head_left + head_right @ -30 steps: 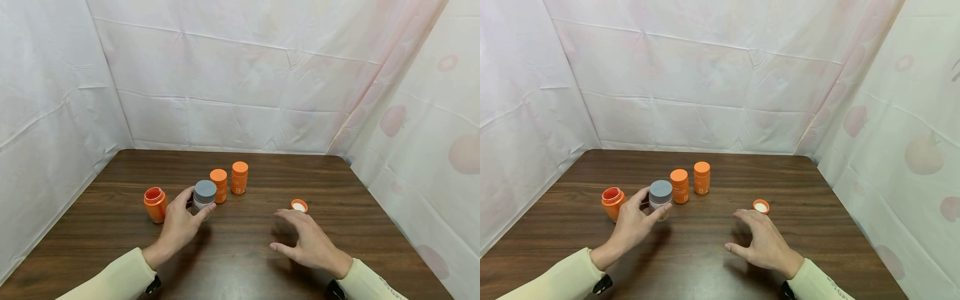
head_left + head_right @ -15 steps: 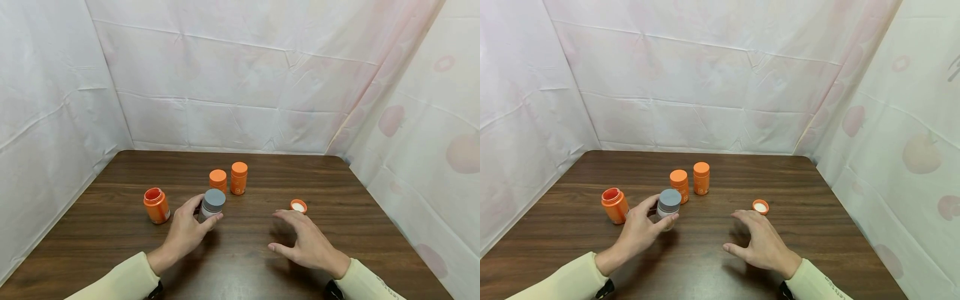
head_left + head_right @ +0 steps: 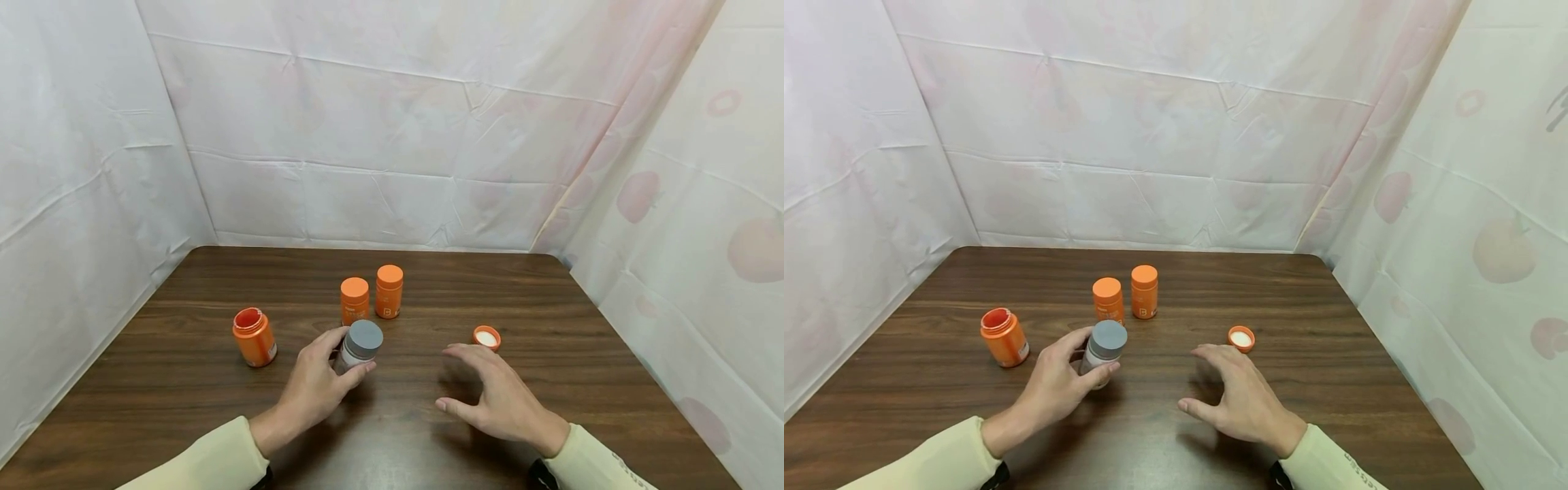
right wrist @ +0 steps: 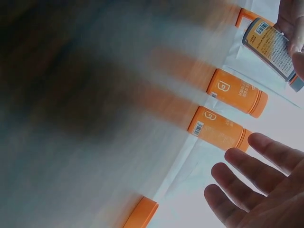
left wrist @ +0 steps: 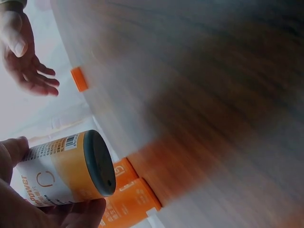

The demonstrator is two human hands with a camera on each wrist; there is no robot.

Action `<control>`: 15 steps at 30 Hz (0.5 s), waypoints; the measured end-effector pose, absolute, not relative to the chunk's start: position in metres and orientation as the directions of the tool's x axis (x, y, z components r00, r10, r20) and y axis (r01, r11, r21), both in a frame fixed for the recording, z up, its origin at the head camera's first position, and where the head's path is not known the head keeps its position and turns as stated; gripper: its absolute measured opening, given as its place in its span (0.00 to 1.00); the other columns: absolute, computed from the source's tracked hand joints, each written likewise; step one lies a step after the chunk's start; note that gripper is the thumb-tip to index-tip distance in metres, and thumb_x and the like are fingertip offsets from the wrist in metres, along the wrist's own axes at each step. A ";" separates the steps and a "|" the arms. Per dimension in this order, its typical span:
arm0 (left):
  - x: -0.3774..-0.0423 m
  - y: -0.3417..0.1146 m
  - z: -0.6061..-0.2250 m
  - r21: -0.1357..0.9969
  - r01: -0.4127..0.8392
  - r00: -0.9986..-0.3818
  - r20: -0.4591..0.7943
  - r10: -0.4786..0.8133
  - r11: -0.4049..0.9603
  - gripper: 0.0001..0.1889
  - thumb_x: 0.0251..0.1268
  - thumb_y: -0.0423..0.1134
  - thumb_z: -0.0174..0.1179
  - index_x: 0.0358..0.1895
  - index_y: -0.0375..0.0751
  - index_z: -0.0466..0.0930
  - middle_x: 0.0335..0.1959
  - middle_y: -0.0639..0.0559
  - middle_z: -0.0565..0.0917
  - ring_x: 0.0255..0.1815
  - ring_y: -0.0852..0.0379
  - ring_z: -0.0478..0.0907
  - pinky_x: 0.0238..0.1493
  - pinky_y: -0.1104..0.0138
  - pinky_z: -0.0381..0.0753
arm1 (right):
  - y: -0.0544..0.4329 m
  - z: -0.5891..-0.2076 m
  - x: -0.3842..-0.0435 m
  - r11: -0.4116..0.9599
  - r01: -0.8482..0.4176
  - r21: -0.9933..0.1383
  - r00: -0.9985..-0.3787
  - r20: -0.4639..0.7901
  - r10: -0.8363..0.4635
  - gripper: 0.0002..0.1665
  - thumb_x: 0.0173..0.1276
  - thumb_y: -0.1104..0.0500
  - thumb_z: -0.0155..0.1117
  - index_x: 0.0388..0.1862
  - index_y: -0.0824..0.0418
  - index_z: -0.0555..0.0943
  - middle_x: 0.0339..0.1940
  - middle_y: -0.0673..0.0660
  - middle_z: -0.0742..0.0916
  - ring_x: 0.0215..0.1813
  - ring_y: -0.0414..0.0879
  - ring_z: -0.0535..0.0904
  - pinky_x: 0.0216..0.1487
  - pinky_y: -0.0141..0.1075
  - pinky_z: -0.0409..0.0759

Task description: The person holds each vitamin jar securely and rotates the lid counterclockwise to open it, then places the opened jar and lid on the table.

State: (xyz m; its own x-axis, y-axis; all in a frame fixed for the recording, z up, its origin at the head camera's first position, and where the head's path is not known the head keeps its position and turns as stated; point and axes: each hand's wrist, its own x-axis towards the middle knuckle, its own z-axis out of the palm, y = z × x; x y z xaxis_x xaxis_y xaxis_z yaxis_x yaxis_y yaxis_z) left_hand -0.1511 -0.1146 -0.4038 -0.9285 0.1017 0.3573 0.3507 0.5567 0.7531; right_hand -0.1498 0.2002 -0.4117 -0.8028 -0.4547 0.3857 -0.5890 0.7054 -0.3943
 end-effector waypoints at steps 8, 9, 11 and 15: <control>-0.147 -0.108 -0.406 0.753 0.365 -0.926 0.355 0.128 0.548 0.30 0.51 0.41 0.82 0.59 0.51 0.81 0.49 0.62 0.82 0.48 0.63 0.81 0.52 0.60 0.81 | 0.197 -0.412 -0.149 0.702 -0.572 -0.425 -0.818 0.366 -0.444 0.43 0.57 0.28 0.74 0.67 0.45 0.77 0.66 0.47 0.82 0.66 0.42 0.75 0.63 0.50 0.76; -0.147 -0.108 -0.407 0.752 0.363 -0.927 0.353 0.129 0.550 0.30 0.51 0.41 0.82 0.59 0.52 0.81 0.48 0.62 0.82 0.48 0.63 0.81 0.52 0.60 0.81 | 0.197 -0.413 -0.149 0.700 -0.573 -0.426 -0.816 0.368 -0.445 0.43 0.57 0.28 0.74 0.67 0.46 0.77 0.66 0.48 0.82 0.66 0.42 0.75 0.63 0.50 0.76; -0.146 -0.107 -0.407 0.751 0.360 -0.928 0.348 0.132 0.553 0.29 0.51 0.41 0.82 0.58 0.53 0.82 0.48 0.63 0.82 0.47 0.64 0.80 0.52 0.60 0.81 | 0.197 -0.413 -0.149 0.699 -0.571 -0.430 -0.818 0.367 -0.443 0.43 0.57 0.28 0.73 0.67 0.45 0.77 0.66 0.48 0.82 0.66 0.42 0.75 0.63 0.50 0.76; -0.146 -0.106 -0.407 0.749 0.362 -0.928 0.346 0.139 0.555 0.28 0.51 0.41 0.82 0.57 0.53 0.82 0.47 0.63 0.82 0.47 0.63 0.80 0.52 0.58 0.81 | 0.196 -0.413 -0.148 0.699 -0.571 -0.431 -0.818 0.371 -0.440 0.43 0.57 0.28 0.73 0.67 0.46 0.77 0.66 0.47 0.82 0.66 0.42 0.75 0.63 0.50 0.76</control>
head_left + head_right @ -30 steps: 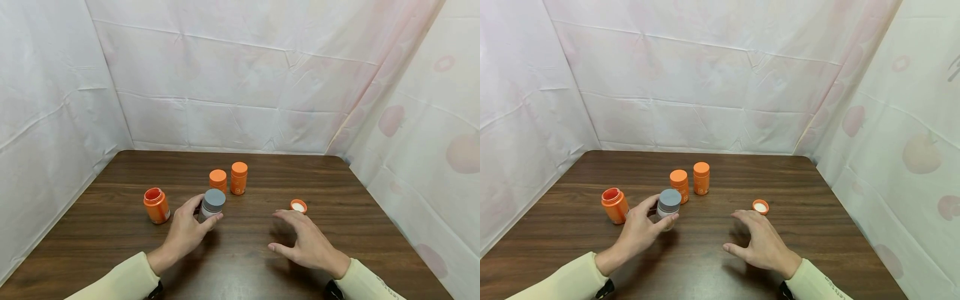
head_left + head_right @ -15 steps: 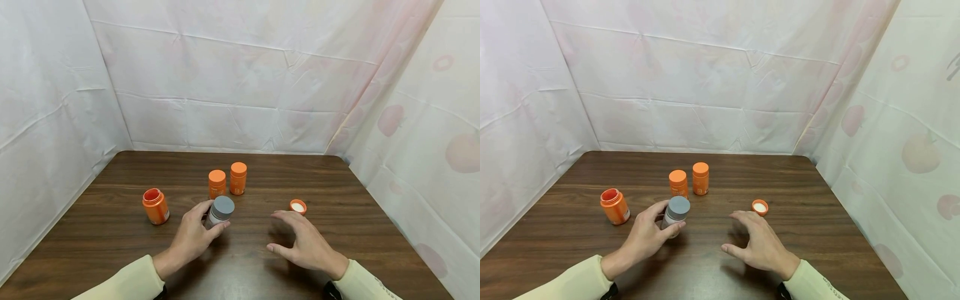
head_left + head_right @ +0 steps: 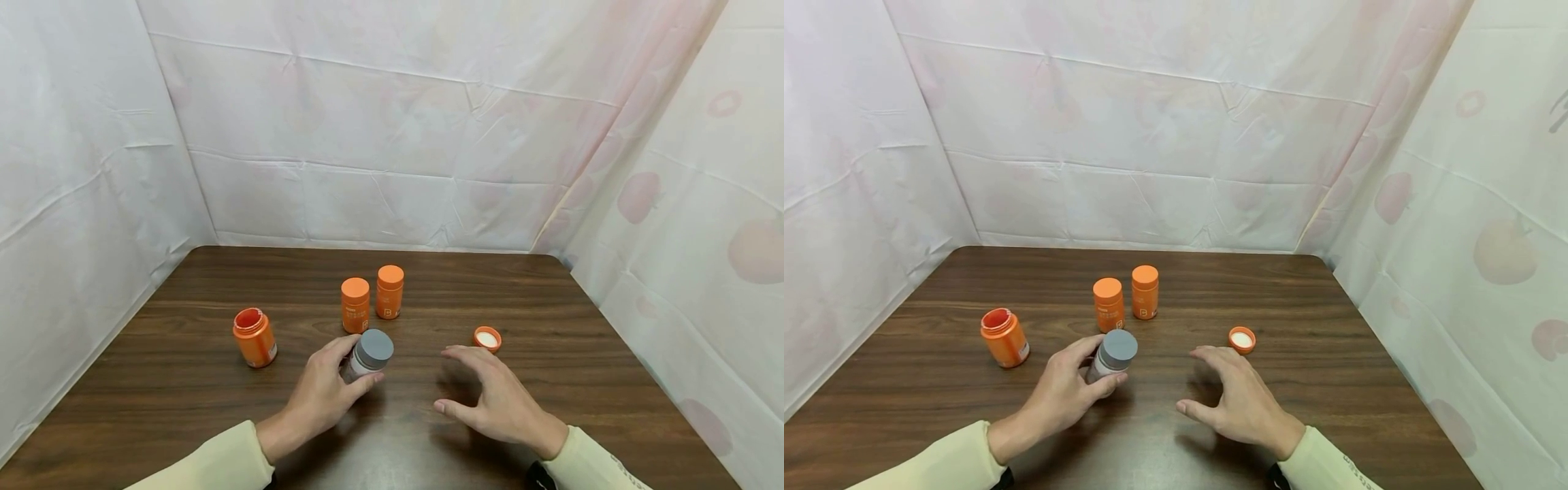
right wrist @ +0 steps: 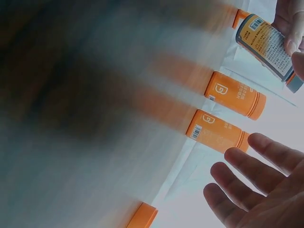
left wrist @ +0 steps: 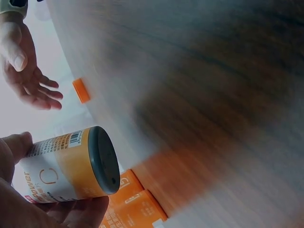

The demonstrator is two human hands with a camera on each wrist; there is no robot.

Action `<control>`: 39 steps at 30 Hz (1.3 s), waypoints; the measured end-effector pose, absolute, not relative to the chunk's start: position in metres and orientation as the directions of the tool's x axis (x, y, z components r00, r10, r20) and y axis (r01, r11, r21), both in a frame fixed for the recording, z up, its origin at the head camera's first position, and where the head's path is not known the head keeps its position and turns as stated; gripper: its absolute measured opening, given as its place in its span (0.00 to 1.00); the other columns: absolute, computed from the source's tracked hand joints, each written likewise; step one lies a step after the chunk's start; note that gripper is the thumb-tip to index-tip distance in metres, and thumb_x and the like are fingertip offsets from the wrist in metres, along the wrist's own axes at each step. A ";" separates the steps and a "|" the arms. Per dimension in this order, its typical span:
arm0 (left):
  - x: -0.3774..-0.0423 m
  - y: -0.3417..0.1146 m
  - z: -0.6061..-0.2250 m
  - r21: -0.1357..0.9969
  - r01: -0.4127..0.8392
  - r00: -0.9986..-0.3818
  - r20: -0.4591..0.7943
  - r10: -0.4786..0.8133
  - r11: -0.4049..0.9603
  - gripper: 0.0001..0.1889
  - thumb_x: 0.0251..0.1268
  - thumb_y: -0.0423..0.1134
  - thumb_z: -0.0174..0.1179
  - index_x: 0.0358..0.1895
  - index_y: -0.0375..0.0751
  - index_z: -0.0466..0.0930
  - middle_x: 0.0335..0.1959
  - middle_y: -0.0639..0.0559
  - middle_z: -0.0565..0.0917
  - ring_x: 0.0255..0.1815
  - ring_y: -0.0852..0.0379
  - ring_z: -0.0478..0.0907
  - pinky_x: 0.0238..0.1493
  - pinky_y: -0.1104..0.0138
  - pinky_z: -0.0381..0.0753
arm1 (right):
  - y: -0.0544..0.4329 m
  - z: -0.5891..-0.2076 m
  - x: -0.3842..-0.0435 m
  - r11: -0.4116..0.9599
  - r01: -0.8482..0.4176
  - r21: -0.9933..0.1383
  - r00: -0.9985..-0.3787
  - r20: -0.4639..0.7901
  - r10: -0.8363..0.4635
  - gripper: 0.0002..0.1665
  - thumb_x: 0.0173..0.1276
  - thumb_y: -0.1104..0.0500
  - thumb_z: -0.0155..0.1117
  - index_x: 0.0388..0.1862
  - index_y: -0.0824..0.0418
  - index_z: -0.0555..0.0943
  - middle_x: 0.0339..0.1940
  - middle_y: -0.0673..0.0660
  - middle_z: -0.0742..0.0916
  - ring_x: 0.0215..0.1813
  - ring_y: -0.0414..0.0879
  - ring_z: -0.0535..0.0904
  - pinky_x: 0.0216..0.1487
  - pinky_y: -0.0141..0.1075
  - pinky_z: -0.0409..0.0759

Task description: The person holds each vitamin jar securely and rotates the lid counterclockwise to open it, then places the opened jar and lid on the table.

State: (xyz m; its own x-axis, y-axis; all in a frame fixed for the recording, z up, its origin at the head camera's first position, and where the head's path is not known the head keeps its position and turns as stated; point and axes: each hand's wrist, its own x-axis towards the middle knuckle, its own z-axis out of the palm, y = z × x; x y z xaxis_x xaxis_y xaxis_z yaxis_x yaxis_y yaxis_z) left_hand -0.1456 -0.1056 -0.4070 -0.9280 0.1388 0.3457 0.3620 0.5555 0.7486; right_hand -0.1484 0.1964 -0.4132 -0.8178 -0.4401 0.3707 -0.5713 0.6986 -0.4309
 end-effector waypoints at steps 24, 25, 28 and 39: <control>-0.138 -0.092 -0.407 0.687 0.430 -0.902 0.349 0.254 0.586 0.28 0.52 0.44 0.81 0.58 0.52 0.81 0.47 0.62 0.83 0.46 0.64 0.80 0.49 0.60 0.81 | 0.190 -0.413 -0.144 0.644 -0.610 -0.461 -0.791 0.402 -0.462 0.45 0.57 0.33 0.77 0.67 0.54 0.77 0.65 0.46 0.81 0.65 0.43 0.77 0.60 0.48 0.79; -0.138 -0.092 -0.407 0.685 0.432 -0.901 0.349 0.257 0.586 0.28 0.52 0.44 0.81 0.57 0.52 0.81 0.47 0.62 0.83 0.46 0.64 0.80 0.49 0.61 0.81 | 0.190 -0.412 -0.144 0.640 -0.612 -0.464 -0.790 0.401 -0.464 0.45 0.58 0.34 0.77 0.67 0.55 0.77 0.66 0.46 0.81 0.65 0.43 0.77 0.60 0.49 0.79; -0.138 -0.091 -0.408 0.675 0.442 -0.897 0.352 0.268 0.591 0.28 0.52 0.44 0.81 0.57 0.50 0.81 0.47 0.61 0.83 0.46 0.63 0.80 0.49 0.61 0.81 | 0.189 -0.412 -0.143 0.636 -0.604 -0.481 -0.797 0.391 -0.461 0.45 0.58 0.34 0.77 0.68 0.55 0.76 0.66 0.46 0.81 0.66 0.43 0.77 0.61 0.49 0.79; -0.138 -0.087 -0.408 0.643 0.467 -0.884 0.344 0.316 0.607 0.28 0.53 0.45 0.80 0.58 0.47 0.81 0.49 0.59 0.84 0.47 0.62 0.80 0.49 0.60 0.81 | 0.188 -0.413 -0.144 0.604 -0.602 -0.521 -0.798 0.404 -0.447 0.44 0.58 0.35 0.78 0.68 0.55 0.77 0.64 0.47 0.83 0.65 0.43 0.78 0.60 0.50 0.79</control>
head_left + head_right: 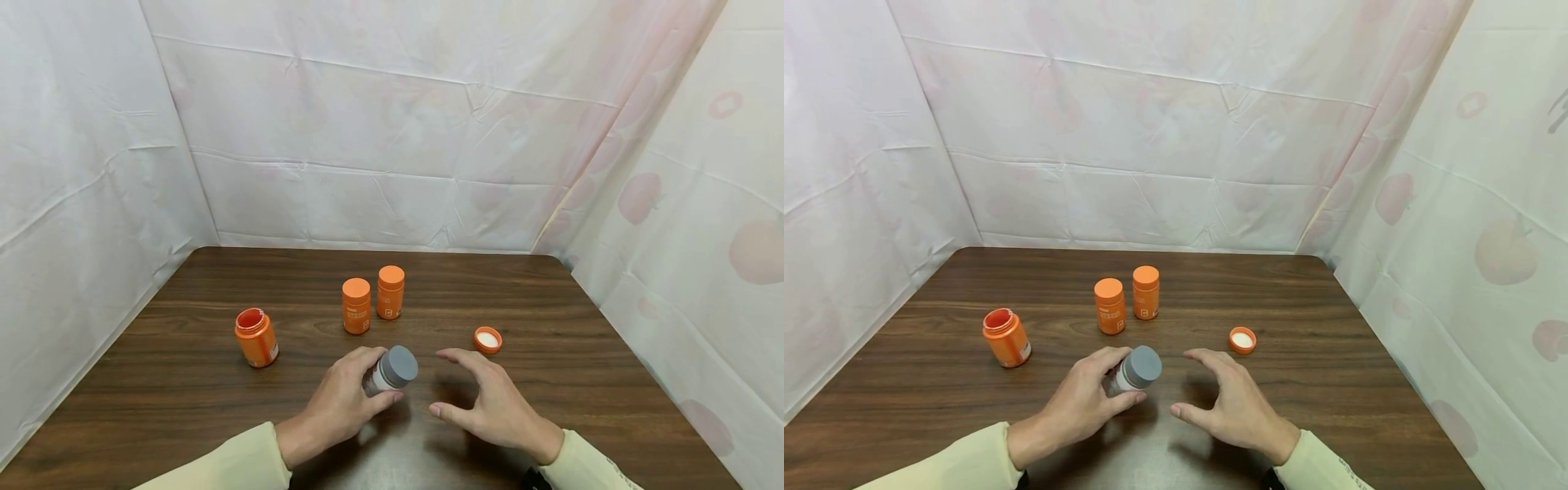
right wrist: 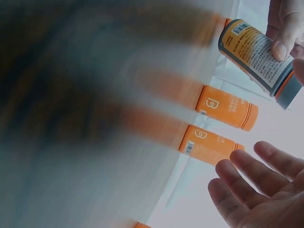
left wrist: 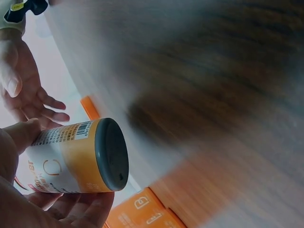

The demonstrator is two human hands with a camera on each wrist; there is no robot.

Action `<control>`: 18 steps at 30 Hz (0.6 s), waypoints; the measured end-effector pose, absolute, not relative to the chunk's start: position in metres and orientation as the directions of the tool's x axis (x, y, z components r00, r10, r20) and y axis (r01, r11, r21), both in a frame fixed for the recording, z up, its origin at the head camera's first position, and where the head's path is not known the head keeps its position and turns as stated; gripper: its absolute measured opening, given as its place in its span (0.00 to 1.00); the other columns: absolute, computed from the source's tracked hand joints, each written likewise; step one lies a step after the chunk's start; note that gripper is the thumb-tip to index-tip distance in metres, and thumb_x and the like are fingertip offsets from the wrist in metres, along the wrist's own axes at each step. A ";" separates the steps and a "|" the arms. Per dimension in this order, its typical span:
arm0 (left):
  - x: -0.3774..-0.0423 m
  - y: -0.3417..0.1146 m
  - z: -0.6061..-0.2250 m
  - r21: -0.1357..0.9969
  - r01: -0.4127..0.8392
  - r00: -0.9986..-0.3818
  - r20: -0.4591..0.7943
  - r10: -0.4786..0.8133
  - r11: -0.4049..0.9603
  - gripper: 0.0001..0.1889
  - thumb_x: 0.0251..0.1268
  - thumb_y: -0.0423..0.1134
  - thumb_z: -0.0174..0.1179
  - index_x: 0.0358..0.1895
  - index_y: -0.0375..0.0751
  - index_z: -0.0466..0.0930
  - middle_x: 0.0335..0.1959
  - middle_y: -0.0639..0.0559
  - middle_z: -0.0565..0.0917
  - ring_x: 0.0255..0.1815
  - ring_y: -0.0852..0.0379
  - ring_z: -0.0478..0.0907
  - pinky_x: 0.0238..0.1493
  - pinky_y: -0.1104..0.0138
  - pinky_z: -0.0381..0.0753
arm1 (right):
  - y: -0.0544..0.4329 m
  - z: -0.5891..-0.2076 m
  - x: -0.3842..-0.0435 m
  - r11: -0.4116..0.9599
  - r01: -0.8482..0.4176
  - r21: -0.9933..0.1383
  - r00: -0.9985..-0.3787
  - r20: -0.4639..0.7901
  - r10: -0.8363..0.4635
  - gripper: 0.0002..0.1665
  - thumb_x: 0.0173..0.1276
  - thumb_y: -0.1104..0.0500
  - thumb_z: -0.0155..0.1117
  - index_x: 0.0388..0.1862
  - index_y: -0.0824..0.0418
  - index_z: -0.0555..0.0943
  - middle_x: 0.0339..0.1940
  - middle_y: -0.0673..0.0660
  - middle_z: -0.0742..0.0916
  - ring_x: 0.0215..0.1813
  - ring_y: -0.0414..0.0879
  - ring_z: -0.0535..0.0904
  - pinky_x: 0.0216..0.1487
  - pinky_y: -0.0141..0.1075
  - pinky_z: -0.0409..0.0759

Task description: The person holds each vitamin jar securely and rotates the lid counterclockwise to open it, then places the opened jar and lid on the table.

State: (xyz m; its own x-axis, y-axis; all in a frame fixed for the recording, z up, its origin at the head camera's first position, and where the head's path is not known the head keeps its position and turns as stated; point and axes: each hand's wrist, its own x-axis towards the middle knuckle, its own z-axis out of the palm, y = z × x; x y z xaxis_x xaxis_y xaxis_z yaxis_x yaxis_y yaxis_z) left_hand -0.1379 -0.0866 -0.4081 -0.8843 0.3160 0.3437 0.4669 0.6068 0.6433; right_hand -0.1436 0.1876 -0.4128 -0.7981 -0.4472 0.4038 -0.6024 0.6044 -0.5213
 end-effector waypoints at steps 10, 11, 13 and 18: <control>-0.136 -0.082 -0.407 0.623 0.494 -0.870 0.352 0.346 0.606 0.28 0.53 0.44 0.80 0.57 0.48 0.82 0.49 0.59 0.83 0.46 0.62 0.79 0.47 0.62 0.80 | 0.186 -0.413 -0.142 0.577 -0.615 -0.538 -0.789 0.437 -0.433 0.40 0.58 0.37 0.79 0.66 0.49 0.77 0.61 0.40 0.83 0.61 0.44 0.81 0.57 0.48 0.81; -0.136 -0.082 -0.407 0.621 0.496 -0.868 0.352 0.350 0.607 0.27 0.53 0.44 0.80 0.57 0.49 0.82 0.49 0.59 0.83 0.46 0.62 0.79 0.47 0.62 0.80 | 0.186 -0.413 -0.142 0.570 -0.616 -0.543 -0.787 0.439 -0.433 0.39 0.58 0.37 0.79 0.66 0.47 0.77 0.60 0.39 0.83 0.60 0.45 0.81 0.57 0.48 0.81; -0.136 -0.080 -0.406 0.619 0.498 -0.867 0.349 0.356 0.607 0.27 0.53 0.44 0.80 0.57 0.49 0.82 0.48 0.59 0.83 0.45 0.62 0.79 0.46 0.62 0.80 | 0.185 -0.413 -0.142 0.556 -0.619 -0.554 -0.785 0.440 -0.435 0.39 0.59 0.38 0.79 0.66 0.45 0.77 0.60 0.39 0.83 0.60 0.47 0.81 0.56 0.48 0.81; -0.136 -0.076 -0.406 0.606 0.503 -0.864 0.341 0.370 0.616 0.26 0.53 0.45 0.81 0.55 0.51 0.82 0.47 0.59 0.83 0.45 0.61 0.78 0.45 0.63 0.80 | 0.183 -0.411 -0.140 0.531 -0.624 -0.573 -0.781 0.446 -0.437 0.38 0.59 0.39 0.79 0.66 0.43 0.76 0.60 0.39 0.83 0.59 0.45 0.81 0.55 0.49 0.81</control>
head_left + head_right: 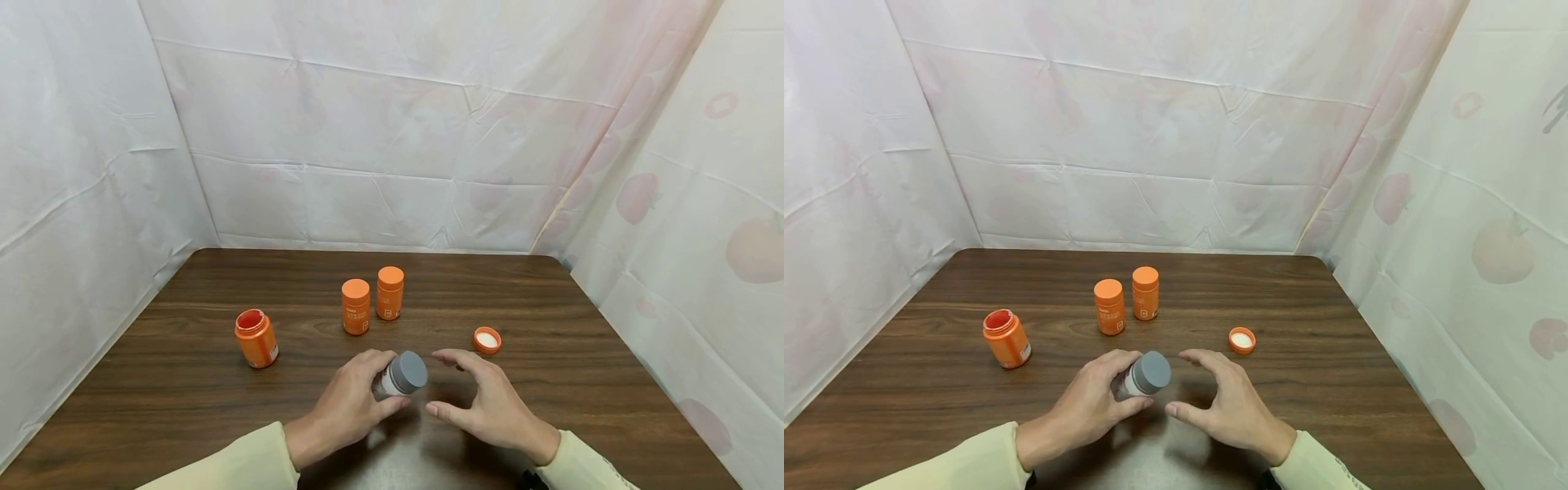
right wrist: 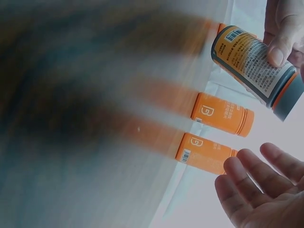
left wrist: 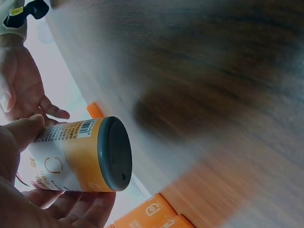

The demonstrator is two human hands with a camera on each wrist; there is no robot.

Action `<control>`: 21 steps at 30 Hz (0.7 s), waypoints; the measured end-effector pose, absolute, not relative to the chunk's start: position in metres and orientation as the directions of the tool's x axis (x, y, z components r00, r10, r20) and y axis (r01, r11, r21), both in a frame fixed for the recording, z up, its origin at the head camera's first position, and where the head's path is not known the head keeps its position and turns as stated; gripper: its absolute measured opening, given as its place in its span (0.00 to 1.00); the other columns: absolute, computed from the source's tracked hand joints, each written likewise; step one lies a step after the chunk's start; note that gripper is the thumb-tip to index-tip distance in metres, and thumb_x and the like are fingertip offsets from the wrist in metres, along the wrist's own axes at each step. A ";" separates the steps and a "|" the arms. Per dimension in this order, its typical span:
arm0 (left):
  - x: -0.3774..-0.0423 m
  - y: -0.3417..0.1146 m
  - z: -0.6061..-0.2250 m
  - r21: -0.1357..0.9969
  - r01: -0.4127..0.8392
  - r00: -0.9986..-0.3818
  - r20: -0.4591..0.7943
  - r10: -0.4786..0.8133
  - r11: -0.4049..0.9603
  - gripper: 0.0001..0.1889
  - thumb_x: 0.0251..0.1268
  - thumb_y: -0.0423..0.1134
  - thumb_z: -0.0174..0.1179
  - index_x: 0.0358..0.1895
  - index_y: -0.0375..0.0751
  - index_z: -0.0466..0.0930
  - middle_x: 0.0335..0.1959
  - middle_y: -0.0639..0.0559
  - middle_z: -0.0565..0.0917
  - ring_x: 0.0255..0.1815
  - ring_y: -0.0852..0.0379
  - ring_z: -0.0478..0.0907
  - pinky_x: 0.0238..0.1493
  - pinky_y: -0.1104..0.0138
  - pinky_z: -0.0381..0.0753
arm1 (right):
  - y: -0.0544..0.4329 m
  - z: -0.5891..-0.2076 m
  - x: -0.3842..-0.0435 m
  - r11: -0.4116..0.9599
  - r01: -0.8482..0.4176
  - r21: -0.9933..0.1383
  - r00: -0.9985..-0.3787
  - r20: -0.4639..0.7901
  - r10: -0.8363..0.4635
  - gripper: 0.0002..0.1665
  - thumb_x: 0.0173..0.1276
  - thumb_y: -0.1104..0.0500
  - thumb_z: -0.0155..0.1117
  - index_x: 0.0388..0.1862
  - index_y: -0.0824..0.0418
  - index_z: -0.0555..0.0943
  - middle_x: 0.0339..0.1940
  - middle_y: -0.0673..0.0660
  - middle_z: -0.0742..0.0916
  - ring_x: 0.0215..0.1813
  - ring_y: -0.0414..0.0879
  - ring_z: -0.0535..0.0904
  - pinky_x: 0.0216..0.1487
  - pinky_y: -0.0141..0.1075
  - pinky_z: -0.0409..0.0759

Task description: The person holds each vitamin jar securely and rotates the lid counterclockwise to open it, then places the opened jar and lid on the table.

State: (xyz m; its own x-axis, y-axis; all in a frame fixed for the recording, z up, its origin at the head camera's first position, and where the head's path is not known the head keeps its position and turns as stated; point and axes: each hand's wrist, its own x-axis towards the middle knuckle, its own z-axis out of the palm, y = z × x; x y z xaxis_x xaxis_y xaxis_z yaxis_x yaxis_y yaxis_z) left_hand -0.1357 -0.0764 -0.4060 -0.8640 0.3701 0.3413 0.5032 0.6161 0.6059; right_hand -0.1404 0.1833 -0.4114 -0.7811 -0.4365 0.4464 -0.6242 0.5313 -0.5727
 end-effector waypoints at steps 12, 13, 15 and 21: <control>-0.134 -0.070 -0.405 0.602 0.509 -0.860 0.325 0.394 0.615 0.27 0.53 0.46 0.80 0.57 0.50 0.83 0.48 0.58 0.83 0.45 0.61 0.78 0.45 0.63 0.80 | 0.178 -0.408 -0.140 0.500 -0.648 -0.575 -0.762 0.486 -0.428 0.37 0.59 0.43 0.80 0.65 0.48 0.78 0.58 0.40 0.84 0.54 0.47 0.81 0.51 0.46 0.81; -0.133 -0.069 -0.405 0.601 0.512 -0.858 0.327 0.396 0.614 0.26 0.53 0.46 0.80 0.56 0.50 0.83 0.48 0.58 0.83 0.45 0.61 0.78 0.45 0.63 0.80 | 0.177 -0.408 -0.140 0.494 -0.651 -0.577 -0.759 0.488 -0.431 0.37 0.59 0.43 0.80 0.65 0.49 0.78 0.58 0.42 0.84 0.54 0.47 0.81 0.51 0.46 0.81; -0.133 -0.068 -0.406 0.595 0.520 -0.854 0.334 0.400 0.613 0.26 0.52 0.46 0.81 0.55 0.51 0.83 0.47 0.59 0.83 0.44 0.62 0.78 0.45 0.64 0.80 | 0.176 -0.408 -0.140 0.485 -0.655 -0.579 -0.755 0.491 -0.434 0.36 0.59 0.44 0.81 0.64 0.51 0.79 0.58 0.44 0.85 0.53 0.47 0.80 0.51 0.44 0.80; -0.132 -0.066 -0.406 0.570 0.527 -0.850 0.339 0.403 0.630 0.25 0.53 0.47 0.80 0.55 0.51 0.83 0.46 0.59 0.82 0.44 0.62 0.77 0.44 0.65 0.79 | 0.173 -0.408 -0.140 0.472 -0.659 -0.586 -0.752 0.496 -0.434 0.35 0.59 0.45 0.81 0.63 0.51 0.79 0.56 0.43 0.85 0.52 0.45 0.80 0.51 0.40 0.79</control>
